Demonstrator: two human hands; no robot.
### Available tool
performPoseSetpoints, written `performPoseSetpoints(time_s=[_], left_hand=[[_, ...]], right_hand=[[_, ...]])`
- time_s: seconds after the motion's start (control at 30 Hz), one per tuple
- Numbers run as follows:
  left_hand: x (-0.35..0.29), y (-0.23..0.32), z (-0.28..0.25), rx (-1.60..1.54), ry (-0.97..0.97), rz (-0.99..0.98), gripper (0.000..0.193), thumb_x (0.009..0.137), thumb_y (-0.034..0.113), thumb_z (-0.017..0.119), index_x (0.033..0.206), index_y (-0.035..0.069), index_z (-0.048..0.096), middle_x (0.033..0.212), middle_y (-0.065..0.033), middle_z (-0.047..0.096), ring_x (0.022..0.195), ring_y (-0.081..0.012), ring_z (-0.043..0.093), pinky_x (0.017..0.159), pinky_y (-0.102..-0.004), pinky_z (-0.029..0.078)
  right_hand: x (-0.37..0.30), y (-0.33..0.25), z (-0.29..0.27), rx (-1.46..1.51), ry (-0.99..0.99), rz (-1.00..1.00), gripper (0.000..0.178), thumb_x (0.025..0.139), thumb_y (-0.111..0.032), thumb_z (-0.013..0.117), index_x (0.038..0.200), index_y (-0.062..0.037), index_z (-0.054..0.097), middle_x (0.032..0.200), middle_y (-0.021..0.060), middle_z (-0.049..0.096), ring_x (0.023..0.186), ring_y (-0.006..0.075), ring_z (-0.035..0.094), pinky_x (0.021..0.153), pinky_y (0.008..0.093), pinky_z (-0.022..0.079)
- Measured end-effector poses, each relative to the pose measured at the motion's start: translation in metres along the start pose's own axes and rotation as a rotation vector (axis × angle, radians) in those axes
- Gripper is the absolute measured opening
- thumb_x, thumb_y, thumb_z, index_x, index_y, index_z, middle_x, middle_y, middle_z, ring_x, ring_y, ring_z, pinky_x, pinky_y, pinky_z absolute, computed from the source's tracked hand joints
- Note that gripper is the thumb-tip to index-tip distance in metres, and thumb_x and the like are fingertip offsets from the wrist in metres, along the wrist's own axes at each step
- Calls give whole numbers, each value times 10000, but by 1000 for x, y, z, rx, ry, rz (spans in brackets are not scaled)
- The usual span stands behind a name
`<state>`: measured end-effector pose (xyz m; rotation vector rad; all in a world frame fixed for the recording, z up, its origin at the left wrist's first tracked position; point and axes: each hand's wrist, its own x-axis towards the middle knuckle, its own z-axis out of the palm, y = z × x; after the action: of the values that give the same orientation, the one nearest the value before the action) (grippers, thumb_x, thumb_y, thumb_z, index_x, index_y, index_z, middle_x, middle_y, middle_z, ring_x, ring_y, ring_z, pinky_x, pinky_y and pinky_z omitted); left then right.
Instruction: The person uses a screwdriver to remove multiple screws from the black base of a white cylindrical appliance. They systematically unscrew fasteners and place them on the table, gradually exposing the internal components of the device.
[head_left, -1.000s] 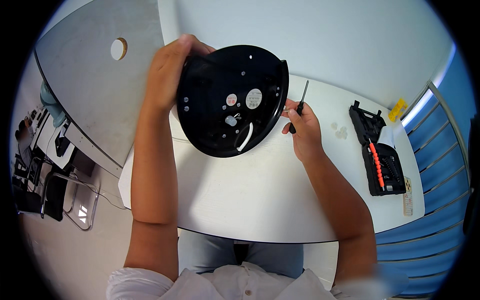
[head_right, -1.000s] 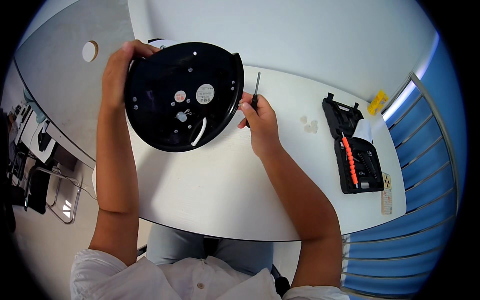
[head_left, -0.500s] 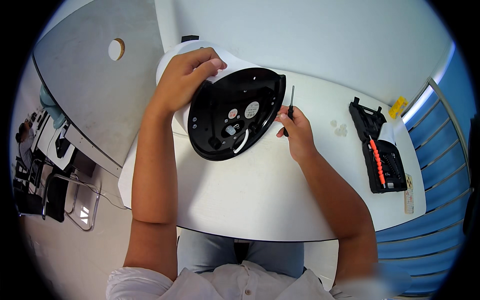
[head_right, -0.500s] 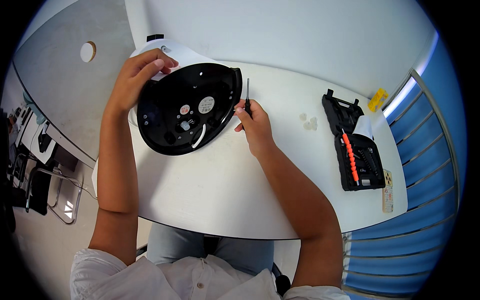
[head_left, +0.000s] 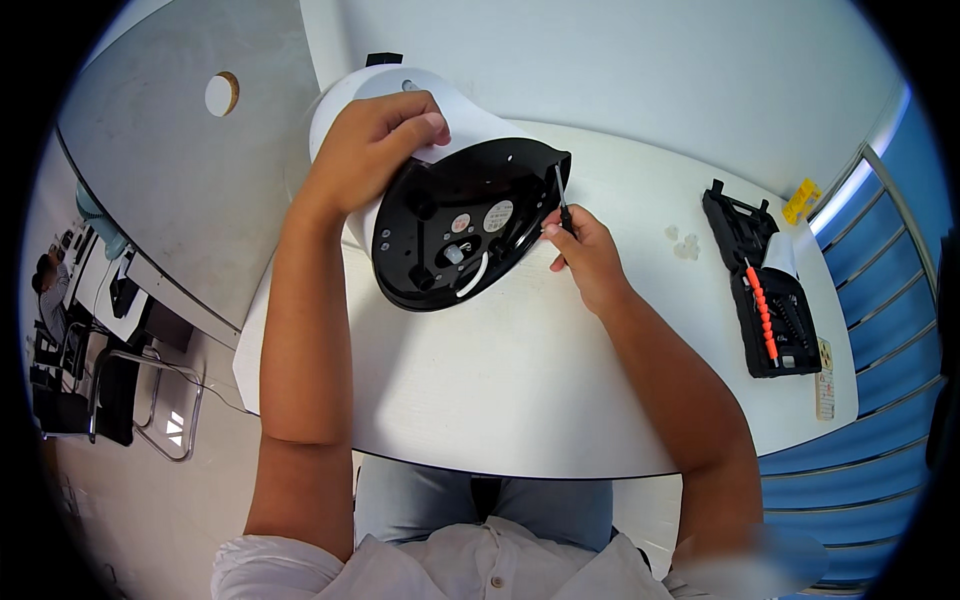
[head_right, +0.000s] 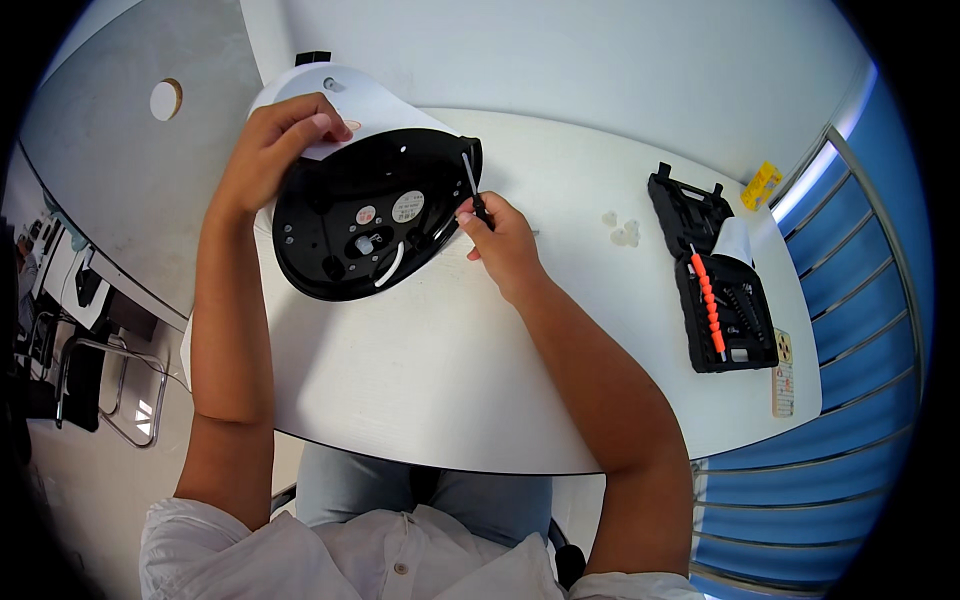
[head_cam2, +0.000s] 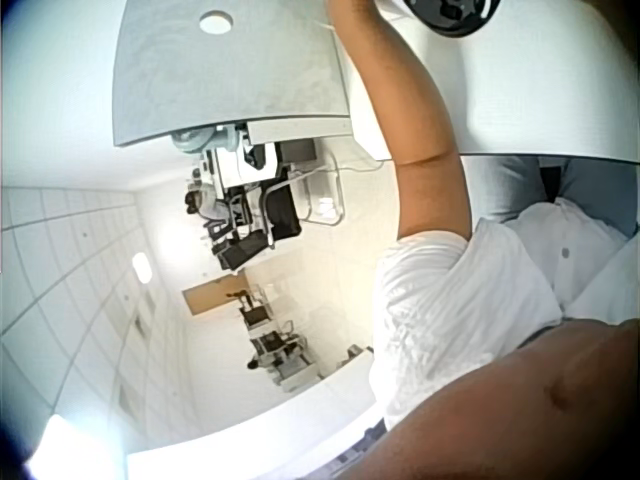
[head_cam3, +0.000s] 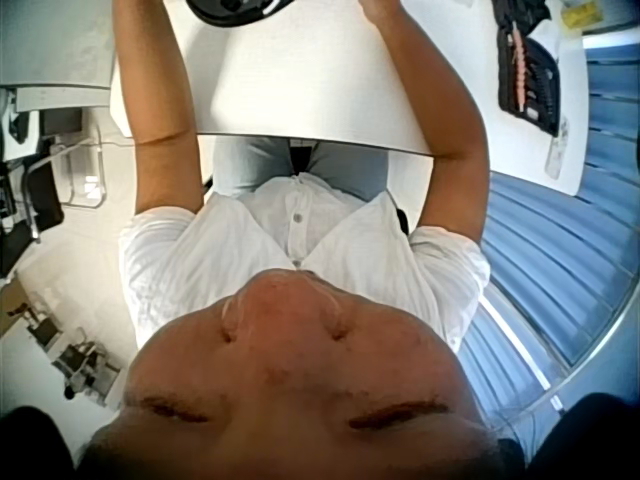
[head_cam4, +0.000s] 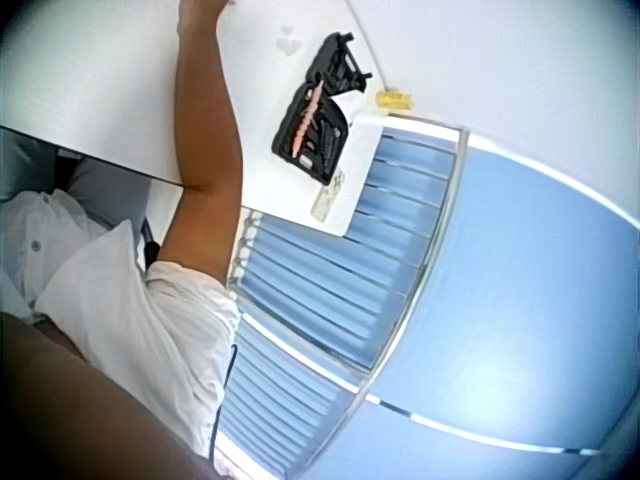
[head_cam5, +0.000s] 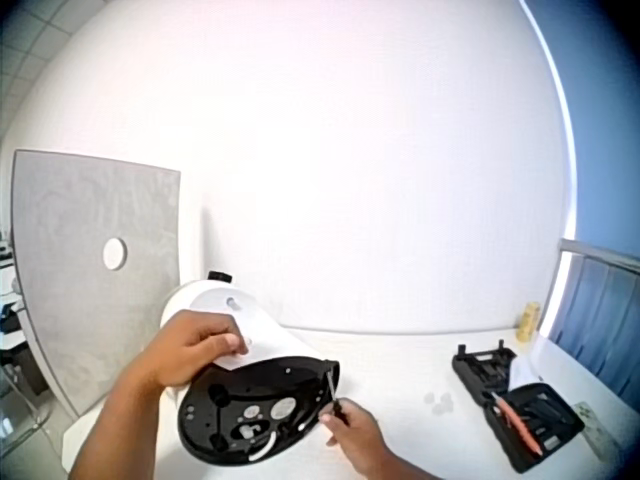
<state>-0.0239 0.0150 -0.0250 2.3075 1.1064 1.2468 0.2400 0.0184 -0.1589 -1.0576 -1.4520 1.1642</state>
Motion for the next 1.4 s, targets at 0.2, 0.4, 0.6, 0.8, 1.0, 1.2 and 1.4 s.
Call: performPoseSetpoints(time_s=[0.2,0.4,0.6,0.8,1.0,1.2,1.4], left_hand=[[2,3,-4,-15,-113,-11,257,901,187,460,809,-7,601,832,-66,640,844,-160,578,836,-287,440],[3,-2,0,-1,-75,9,273,850,262,476,790,30,606,771,-67,642,751,-183,573,740,-293,434],[0,3,-7,-44,-117,-35,192,882,138,474,778,2,560,788,-35,605,793,-128,543,780,-269,437],[3,6,-2,-41,-82,-54,221,824,219,511,757,27,596,678,-56,573,660,-168,508,637,-302,414],[1,6,-2,-27,-59,-53,223,817,231,524,748,37,610,652,-61,571,629,-177,504,610,-308,407],[1,9,-3,-10,-71,-63,224,848,201,524,724,17,557,635,-13,519,629,-105,457,599,-266,389],[1,10,-3,21,-41,-69,205,815,222,539,736,41,596,620,-49,541,613,-163,481,589,-301,393]], right_hand=[[-3,3,7,-242,259,-437,66,884,-35,602,948,-22,603,1032,53,488,834,128,527,645,263,479],[-19,-49,17,-438,239,-892,237,706,102,665,882,-55,640,959,59,497,816,190,527,622,280,471],[2,-101,64,-623,166,-1570,283,577,-22,728,837,-119,672,906,15,577,796,210,543,644,298,453],[23,-109,74,-786,212,-1728,166,624,-128,658,782,-169,625,902,-18,569,821,169,548,644,280,434],[31,-109,73,-820,222,-1741,160,641,-128,660,780,-189,610,911,-35,569,821,151,552,633,283,421],[32,-112,71,-831,173,-1728,170,632,-131,672,779,-194,614,918,-36,578,828,158,550,622,288,419],[34,-122,72,-815,82,-1715,165,620,-113,675,741,-187,592,916,-34,587,800,160,541,596,278,414]])
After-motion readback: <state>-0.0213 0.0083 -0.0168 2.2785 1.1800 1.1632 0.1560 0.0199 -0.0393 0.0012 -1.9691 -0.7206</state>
